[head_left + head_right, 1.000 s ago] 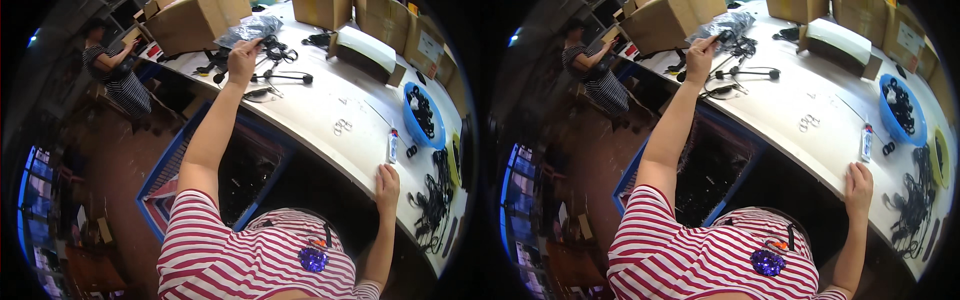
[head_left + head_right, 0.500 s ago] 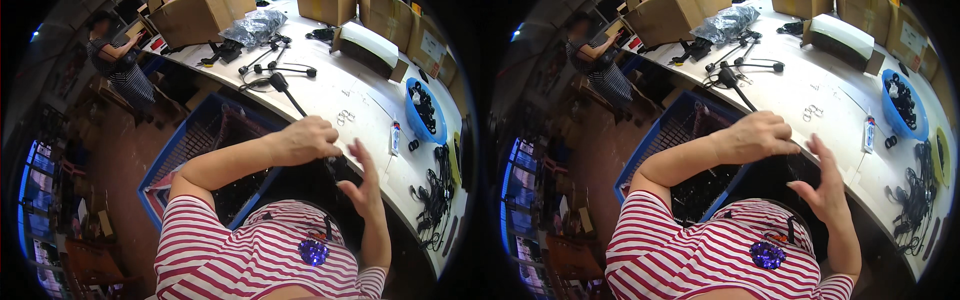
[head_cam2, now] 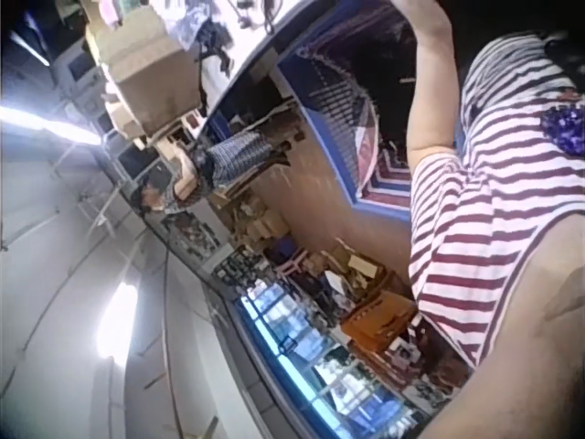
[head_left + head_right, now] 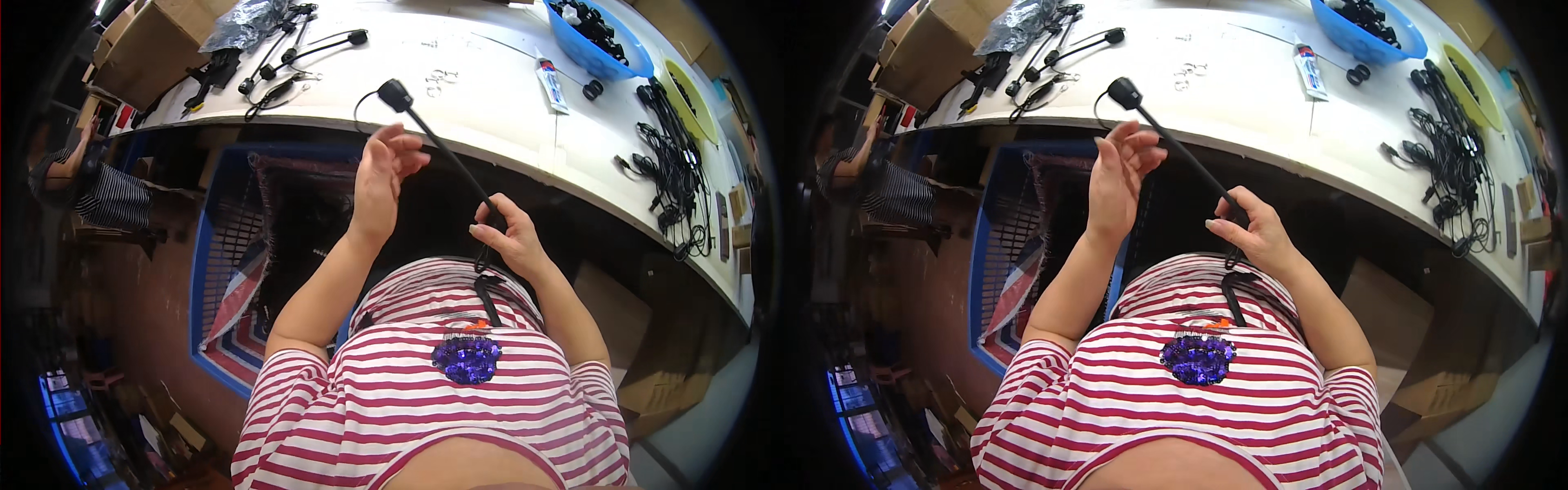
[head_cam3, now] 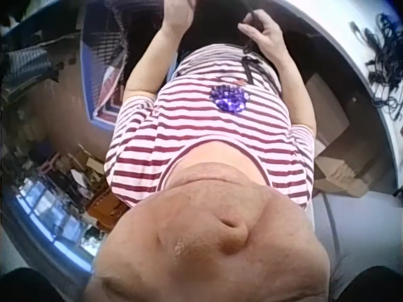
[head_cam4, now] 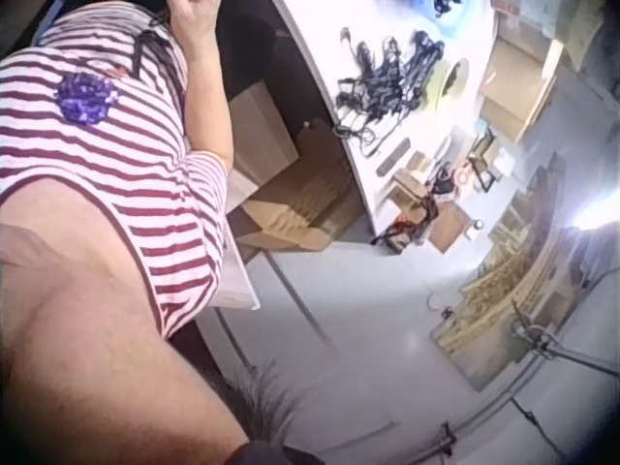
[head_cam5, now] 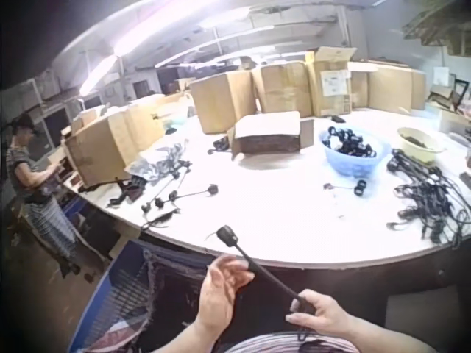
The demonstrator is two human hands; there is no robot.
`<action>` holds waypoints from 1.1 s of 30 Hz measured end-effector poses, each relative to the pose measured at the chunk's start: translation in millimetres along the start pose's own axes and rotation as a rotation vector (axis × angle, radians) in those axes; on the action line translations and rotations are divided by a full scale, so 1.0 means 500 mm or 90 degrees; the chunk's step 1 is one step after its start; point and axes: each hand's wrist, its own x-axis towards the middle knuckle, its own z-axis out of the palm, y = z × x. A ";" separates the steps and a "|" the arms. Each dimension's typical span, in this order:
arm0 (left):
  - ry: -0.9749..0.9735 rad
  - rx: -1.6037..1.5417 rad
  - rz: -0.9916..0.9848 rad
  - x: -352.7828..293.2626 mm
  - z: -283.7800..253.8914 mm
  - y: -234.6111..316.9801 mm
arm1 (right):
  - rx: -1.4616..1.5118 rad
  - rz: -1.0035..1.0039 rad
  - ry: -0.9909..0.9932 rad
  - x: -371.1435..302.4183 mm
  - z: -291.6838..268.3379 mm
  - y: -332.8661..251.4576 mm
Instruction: The person assembles small electronic components at a workbench. They repeatedly pick up a small cylindrical device, apply adhesive from a tube to its interior, and attach a black circular cap. The person handles multiple units one at a time, placing finished items into a blue bin.
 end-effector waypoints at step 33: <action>-0.051 -0.327 0.069 -0.051 0.037 0.011 | 0.153 0.063 -0.052 -0.048 0.049 0.112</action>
